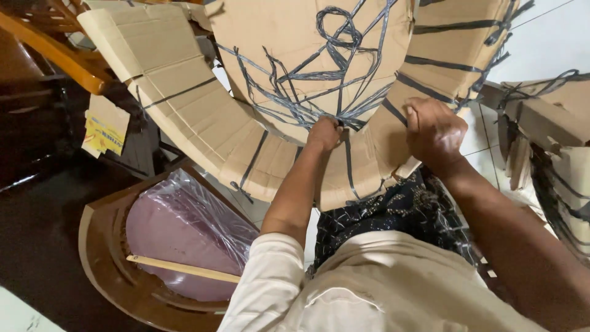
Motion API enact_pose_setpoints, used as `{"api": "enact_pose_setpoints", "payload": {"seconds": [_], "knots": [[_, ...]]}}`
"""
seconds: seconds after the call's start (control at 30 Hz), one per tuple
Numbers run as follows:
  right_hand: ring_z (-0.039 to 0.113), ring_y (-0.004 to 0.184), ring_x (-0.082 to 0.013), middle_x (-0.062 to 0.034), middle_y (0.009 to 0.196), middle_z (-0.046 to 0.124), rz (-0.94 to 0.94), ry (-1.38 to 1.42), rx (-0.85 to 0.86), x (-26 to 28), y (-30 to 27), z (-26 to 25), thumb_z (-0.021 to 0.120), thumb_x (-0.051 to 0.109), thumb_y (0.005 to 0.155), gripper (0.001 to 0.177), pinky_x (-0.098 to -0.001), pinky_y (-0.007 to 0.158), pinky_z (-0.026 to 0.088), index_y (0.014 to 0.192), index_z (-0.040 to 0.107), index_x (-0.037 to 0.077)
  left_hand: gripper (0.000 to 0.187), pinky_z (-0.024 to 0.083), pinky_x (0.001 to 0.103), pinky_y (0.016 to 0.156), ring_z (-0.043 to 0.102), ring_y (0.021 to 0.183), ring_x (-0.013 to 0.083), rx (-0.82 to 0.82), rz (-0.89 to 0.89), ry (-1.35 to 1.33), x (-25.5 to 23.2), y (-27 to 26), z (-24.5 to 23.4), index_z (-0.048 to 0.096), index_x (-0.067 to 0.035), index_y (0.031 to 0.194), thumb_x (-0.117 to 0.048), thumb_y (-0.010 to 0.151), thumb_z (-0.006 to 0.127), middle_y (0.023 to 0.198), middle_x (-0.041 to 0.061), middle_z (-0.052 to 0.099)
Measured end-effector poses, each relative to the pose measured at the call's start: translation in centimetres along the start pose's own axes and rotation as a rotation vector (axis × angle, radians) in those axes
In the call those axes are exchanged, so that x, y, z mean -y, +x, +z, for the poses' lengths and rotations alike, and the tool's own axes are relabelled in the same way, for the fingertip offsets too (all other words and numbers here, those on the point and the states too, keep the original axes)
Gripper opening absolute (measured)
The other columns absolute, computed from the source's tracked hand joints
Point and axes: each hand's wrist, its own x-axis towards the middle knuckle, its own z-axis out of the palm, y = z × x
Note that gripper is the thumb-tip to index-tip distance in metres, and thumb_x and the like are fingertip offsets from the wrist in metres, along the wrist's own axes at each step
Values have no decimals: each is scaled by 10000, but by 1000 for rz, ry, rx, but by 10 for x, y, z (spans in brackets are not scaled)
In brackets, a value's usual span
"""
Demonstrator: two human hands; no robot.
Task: Securing cardboard packaging to a wooden furniture frame by threading and tying flexible plastic strips.
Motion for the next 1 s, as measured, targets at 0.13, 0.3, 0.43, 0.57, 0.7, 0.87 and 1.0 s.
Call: {"api": "enact_pose_setpoints", "payload": {"seconds": [0.13,0.3,0.43,0.57,0.7,0.87,1.0], "knots": [[660,632,-249,-35,733,590,-2,-32,0,-2,-5,-3,586,224,1066,172,-321,614,568,1098,739,149,392,532,499,1090,594,1295,445,-142,14,55,-17,42,-7,684,-20,1283,-266,1014,540,1500,226,455],[656,634,-255,-99,850,666,-186,-65,49,-2,16,-15,623,35,982,137,-338,622,569,871,702,54,357,562,551,1040,657,1190,464,-136,-55,63,-19,110,6,703,-13,1230,-250,983,601,1556,216,288],[653,650,-242,-109,862,633,-249,-134,57,-1,16,-18,639,44,988,76,-353,628,576,925,680,48,295,595,525,965,682,1089,474,-280,-51,16,-3,132,33,607,23,1143,-199,951,635,1245,198,469],[625,627,-285,-152,831,593,-271,-81,35,-2,25,-22,619,14,1000,42,-370,591,564,965,607,-7,254,592,535,922,699,1051,428,-373,-82,-17,-6,117,31,487,-32,1165,-129,962,605,1045,163,626],[627,626,-272,-137,839,612,-243,-75,40,-2,22,-21,630,22,1008,72,-355,579,560,941,626,-5,143,591,526,879,711,976,405,-489,-34,68,41,137,64,549,-63,1113,-99,978,517,946,161,686],[624,607,-234,-106,836,610,-262,-102,21,2,28,-24,635,-11,991,148,-323,598,573,847,658,15,367,417,331,185,507,481,176,-259,160,1991,-46,59,40,511,-69,569,111,841,677,471,58,478],[664,650,-239,-43,771,611,-12,94,15,9,20,-22,621,75,1042,138,-316,668,594,936,704,45,251,630,493,775,753,917,382,-185,94,38,-12,83,63,726,-80,973,-281,960,576,880,193,750]]}}
